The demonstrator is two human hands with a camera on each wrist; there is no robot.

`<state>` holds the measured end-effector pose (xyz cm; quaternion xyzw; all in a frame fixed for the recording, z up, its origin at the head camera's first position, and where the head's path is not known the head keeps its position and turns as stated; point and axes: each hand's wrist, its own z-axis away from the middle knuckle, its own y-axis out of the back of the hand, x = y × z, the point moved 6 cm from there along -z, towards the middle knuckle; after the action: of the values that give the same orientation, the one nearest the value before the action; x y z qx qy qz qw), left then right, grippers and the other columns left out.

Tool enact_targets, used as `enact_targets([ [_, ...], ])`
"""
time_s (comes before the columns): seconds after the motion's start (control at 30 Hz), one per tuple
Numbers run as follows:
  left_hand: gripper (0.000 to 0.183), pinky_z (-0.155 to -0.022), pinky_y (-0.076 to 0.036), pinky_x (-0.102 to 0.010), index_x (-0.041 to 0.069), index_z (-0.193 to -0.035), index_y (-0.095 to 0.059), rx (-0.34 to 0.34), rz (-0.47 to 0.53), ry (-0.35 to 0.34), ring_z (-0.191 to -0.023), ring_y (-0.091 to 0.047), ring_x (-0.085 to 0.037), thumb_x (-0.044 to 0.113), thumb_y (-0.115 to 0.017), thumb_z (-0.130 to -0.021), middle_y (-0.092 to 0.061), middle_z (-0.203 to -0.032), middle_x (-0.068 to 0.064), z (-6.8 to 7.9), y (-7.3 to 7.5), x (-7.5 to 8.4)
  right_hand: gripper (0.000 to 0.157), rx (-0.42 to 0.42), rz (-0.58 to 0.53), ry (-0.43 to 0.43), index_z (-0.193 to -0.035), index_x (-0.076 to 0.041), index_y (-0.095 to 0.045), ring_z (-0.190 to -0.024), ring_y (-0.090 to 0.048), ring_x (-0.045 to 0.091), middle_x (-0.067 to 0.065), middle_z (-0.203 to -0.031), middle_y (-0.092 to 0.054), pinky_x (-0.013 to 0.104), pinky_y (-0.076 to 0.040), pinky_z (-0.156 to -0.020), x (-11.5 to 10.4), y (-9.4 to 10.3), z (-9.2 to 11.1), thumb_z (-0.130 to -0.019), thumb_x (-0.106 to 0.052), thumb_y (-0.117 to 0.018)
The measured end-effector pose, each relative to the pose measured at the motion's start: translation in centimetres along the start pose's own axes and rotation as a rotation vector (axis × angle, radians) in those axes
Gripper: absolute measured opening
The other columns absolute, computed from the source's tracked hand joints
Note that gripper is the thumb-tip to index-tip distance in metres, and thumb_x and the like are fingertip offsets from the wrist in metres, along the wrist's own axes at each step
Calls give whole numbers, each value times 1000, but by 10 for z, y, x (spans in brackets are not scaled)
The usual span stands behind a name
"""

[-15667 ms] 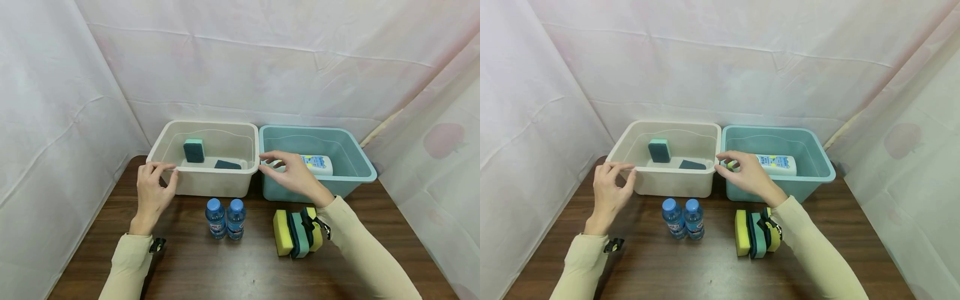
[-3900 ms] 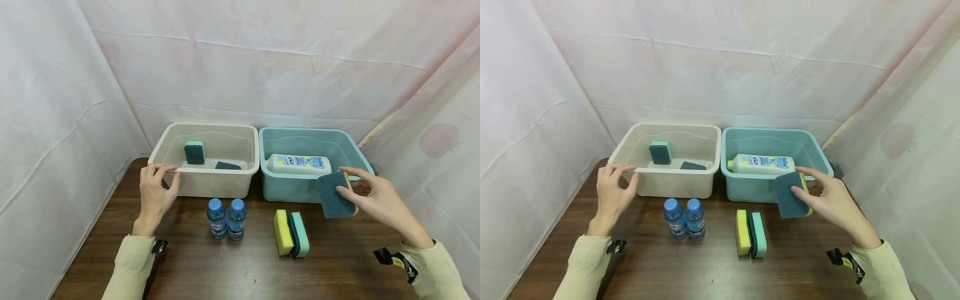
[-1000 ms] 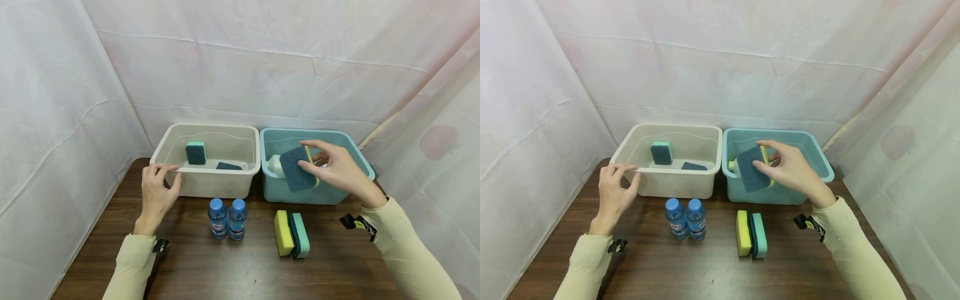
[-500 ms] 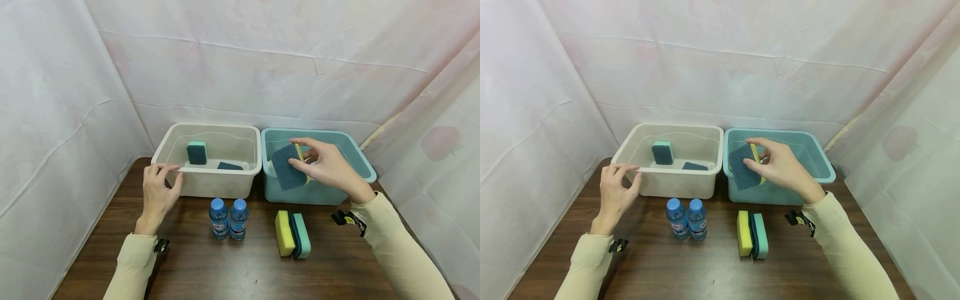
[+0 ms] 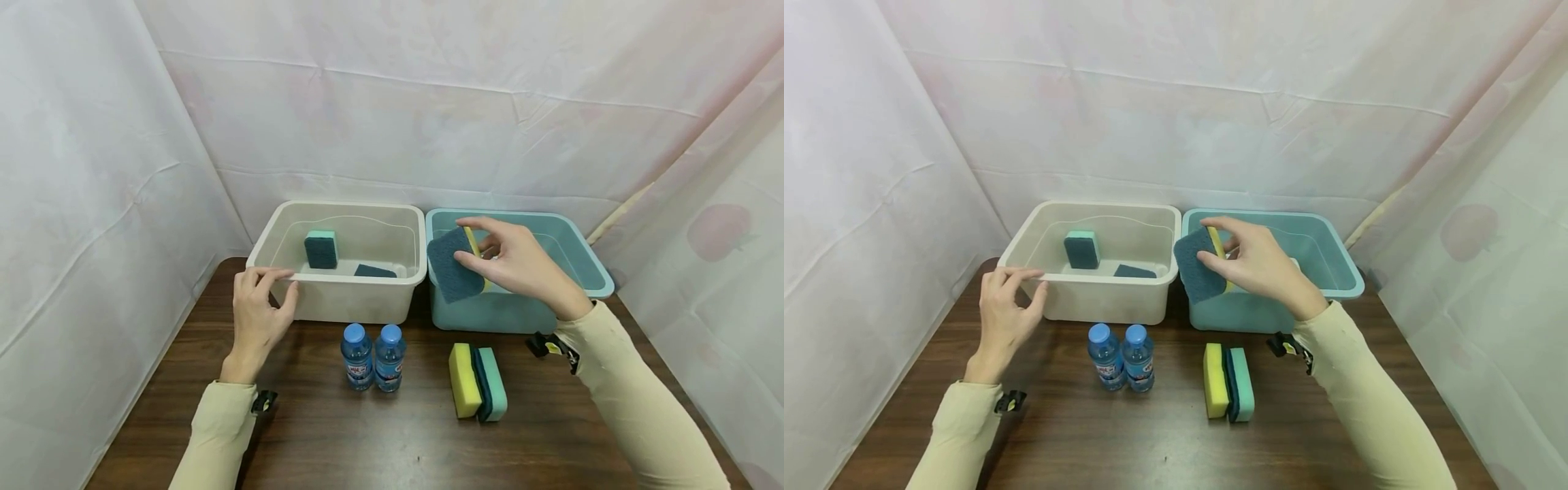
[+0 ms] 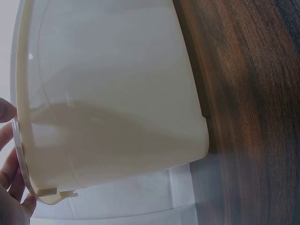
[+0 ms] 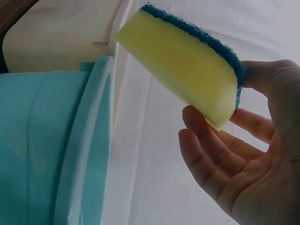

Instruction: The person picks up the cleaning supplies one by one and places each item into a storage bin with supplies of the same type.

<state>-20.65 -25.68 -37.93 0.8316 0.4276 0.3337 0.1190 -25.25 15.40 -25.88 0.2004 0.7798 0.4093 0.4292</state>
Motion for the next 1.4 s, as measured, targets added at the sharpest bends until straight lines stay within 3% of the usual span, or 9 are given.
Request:
enact_targets([
  [0.23,19,-92,-41,-58,5,-106,-79,41,12,-10,-104,-53,-45,16,-77,-90,-65,-107,-21,-2,0,1,55,-7,19,13,-152,-21,-59,-95,-77,23,11,-119,-77,48,-61,-77,-6,-2,-11,-101,-37,-73],
  [0.8,20,-94,-41,-57,6,-107,-79,27,4,-5,-106,-53,-46,18,-77,-91,-65,-108,-21,-2,-2,1,55,-40,1,29,-152,-25,-59,-99,-75,22,8,-124,-76,43,-59,-73,-13,-15,-32,-101,-39,-73],
  [1.4,20,-93,-42,-55,6,-107,-79,19,-1,-11,-105,-53,-46,18,-76,-92,-65,-107,-20,1,-2,0,54,-31,-22,23,-152,-28,-58,-68,-68,18,5,-95,-78,38,-51,-58,-11,-29,-57,-101,-38,-72],
])
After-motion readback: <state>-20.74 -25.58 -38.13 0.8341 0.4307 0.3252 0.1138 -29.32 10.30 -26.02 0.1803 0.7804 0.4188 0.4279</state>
